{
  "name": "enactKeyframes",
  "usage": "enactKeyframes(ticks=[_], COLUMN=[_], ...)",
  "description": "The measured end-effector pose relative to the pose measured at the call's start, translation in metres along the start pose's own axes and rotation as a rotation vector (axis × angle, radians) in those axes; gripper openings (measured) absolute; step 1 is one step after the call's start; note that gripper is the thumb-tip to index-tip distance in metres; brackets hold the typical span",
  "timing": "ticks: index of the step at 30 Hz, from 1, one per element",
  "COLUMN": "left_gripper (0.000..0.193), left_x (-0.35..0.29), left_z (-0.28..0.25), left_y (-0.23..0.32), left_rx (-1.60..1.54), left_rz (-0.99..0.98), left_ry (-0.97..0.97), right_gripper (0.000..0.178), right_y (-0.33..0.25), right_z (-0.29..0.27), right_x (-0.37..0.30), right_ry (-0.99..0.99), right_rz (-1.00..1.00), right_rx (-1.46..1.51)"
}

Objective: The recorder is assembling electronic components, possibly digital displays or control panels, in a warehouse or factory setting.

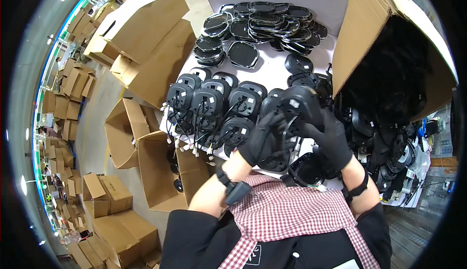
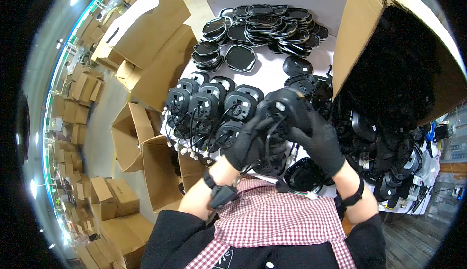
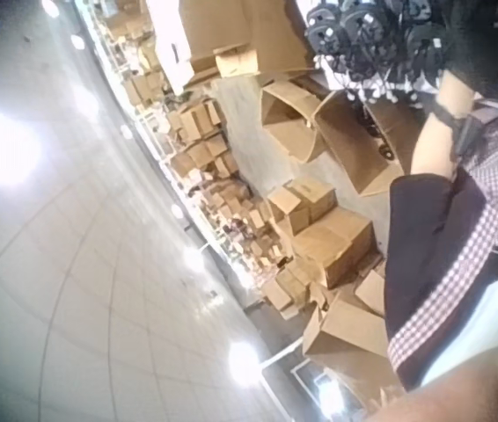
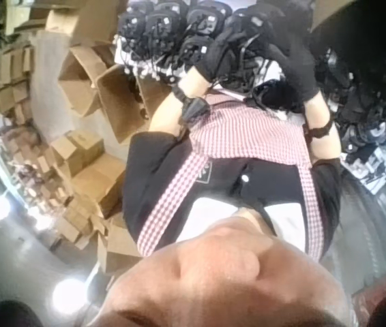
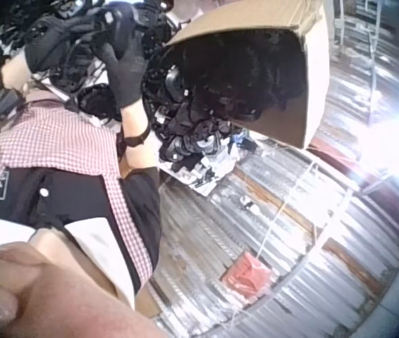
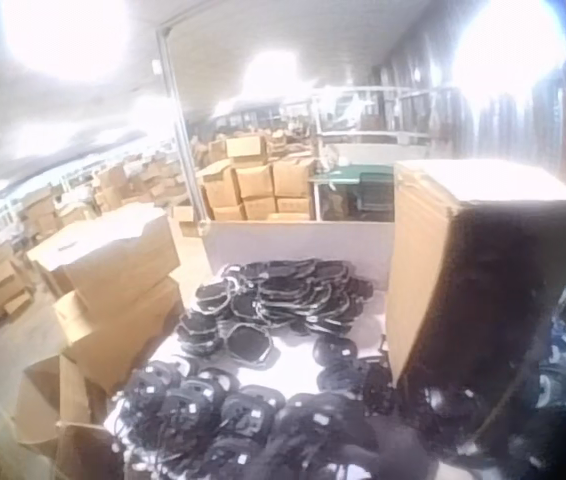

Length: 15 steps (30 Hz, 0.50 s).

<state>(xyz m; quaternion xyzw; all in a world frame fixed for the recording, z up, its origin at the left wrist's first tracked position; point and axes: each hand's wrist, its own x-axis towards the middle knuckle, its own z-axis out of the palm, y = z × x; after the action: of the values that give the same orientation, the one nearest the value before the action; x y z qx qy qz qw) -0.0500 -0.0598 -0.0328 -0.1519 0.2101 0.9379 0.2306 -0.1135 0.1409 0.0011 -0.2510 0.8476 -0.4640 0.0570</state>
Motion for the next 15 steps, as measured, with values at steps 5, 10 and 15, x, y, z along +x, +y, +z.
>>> enactKeyframes(ticks=[5,10,15], left_gripper=[0.063,0.054,0.058], left_x=[-0.012,-0.034,-0.047], left_z=[-0.015,-0.015,-0.048], left_y=[0.012,0.052,0.058], left_rx=[0.641,0.927,0.962], left_rz=[0.11,0.004,0.119], left_ry=[0.08,0.149,0.068], right_gripper=[0.044,0.054,0.067], right_y=[-0.018,-0.015,0.008], right_z=[0.008,-0.01,0.007], right_x=[0.018,0.032,0.031], right_ry=[-0.135,-0.342,-0.643], right_rz=[-0.149,0.176,0.48], right_rx=[-0.208,0.136,0.651])
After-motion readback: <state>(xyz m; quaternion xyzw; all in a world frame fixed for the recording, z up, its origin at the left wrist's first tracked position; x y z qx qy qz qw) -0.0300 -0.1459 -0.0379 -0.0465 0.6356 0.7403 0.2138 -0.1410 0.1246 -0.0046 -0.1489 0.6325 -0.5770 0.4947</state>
